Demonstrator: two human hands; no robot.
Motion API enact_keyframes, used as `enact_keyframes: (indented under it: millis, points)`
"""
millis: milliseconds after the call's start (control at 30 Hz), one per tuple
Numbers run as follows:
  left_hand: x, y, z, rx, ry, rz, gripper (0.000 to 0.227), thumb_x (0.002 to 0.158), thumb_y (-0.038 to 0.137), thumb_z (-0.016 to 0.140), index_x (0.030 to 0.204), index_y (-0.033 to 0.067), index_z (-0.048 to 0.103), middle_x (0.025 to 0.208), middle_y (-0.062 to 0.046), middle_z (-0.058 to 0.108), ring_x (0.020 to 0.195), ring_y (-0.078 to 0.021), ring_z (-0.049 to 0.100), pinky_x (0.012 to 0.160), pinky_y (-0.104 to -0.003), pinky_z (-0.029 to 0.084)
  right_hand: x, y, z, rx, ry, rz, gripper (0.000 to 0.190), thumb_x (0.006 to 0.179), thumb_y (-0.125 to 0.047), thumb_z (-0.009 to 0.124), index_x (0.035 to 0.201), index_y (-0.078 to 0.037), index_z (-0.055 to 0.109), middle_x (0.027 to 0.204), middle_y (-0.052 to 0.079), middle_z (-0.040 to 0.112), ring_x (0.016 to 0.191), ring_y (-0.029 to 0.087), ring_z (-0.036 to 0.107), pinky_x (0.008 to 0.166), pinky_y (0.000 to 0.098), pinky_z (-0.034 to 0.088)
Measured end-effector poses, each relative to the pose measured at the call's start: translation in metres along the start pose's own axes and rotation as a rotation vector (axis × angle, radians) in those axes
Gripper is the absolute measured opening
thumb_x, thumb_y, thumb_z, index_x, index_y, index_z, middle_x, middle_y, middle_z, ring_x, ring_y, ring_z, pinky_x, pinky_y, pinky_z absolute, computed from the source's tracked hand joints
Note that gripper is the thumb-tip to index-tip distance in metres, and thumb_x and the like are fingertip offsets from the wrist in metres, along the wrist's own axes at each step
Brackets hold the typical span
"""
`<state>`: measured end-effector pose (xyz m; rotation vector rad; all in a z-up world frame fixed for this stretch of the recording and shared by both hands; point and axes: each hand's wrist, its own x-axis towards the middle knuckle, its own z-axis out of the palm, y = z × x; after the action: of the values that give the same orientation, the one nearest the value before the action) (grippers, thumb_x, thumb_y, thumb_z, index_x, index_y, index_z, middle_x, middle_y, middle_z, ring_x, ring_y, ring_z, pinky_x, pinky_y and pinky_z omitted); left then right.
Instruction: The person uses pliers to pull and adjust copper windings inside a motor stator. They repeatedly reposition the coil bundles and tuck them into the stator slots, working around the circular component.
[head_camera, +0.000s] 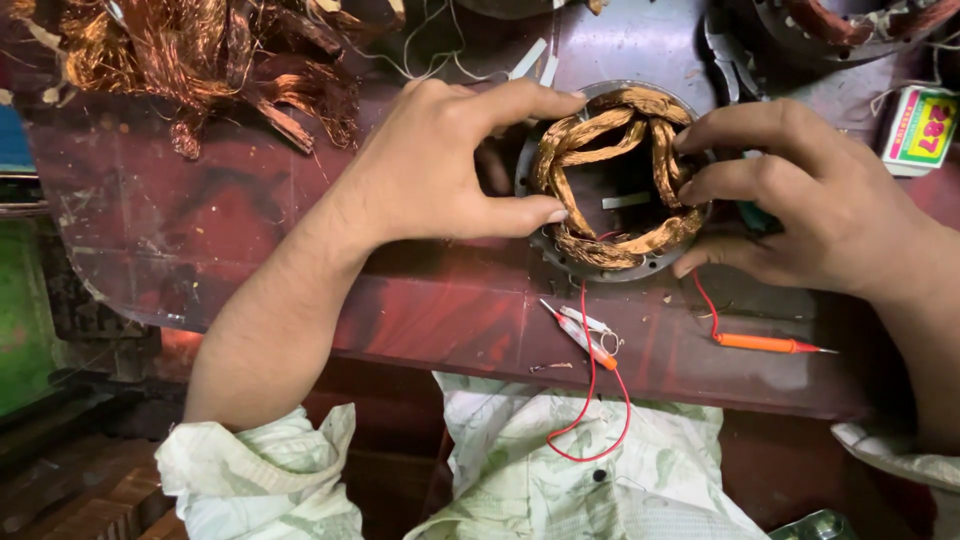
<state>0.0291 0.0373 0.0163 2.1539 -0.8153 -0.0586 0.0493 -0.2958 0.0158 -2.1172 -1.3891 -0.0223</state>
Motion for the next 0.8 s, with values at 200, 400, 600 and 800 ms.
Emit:
enact_keyframes:
  millis: [200,400,600,800]
  points:
    - [0.000,0.009,0.007,-0.050,0.073,-0.067,0.056,0.085,0.037,0.090,0.128,0.0092,0.068,0.117,-0.010,0.078,0.103,-0.0228,0.080,0.095,-0.032,0.062,-0.001,0.005,0.003,0.055,0.001,0.027,0.064,0.059,-0.030,0.094,0.109,-0.008,0.062,0.126,0.017,0.059,0.116,0.037,0.061,0.095,0.0450,0.054]
    - [0.009,0.025,0.007,-0.117,0.000,-0.421,0.058,0.074,0.042,0.087,0.121,0.0136,0.070,0.102,-0.007,0.079,0.077,-0.0186,0.080,0.075,-0.030,0.062,0.000,0.004,0.003,0.065,-0.002,0.046,0.063,0.058,-0.032,0.094,0.106,-0.008,0.061,0.125,0.018,0.059,0.117,0.037,0.060,0.096,0.0434,0.054]
    - [0.008,0.021,0.010,-0.047,0.063,-0.269,0.056,0.079,0.043,0.090,0.122,0.0130,0.070,0.104,-0.008,0.080,0.085,-0.0227,0.079,0.081,-0.035,0.061,0.001,0.003,0.003,0.023,0.000,0.027,0.064,0.057,-0.033,0.095,0.105,-0.006,0.060,0.125,0.019,0.060,0.116,0.038,0.060,0.095,0.0461,0.053]
    - [-0.005,0.023,0.005,0.027,0.077,-0.121,0.059,0.091,0.036,0.085,0.140,0.0113,0.062,0.125,-0.012,0.074,0.112,-0.0322,0.073,0.099,-0.041,0.057,0.002,-0.004,-0.003,-0.048,-0.017,0.002,0.065,0.064,-0.037,0.093,0.110,-0.004,0.063,0.124,0.020,0.062,0.108,0.036,0.063,0.089,0.0426,0.053]
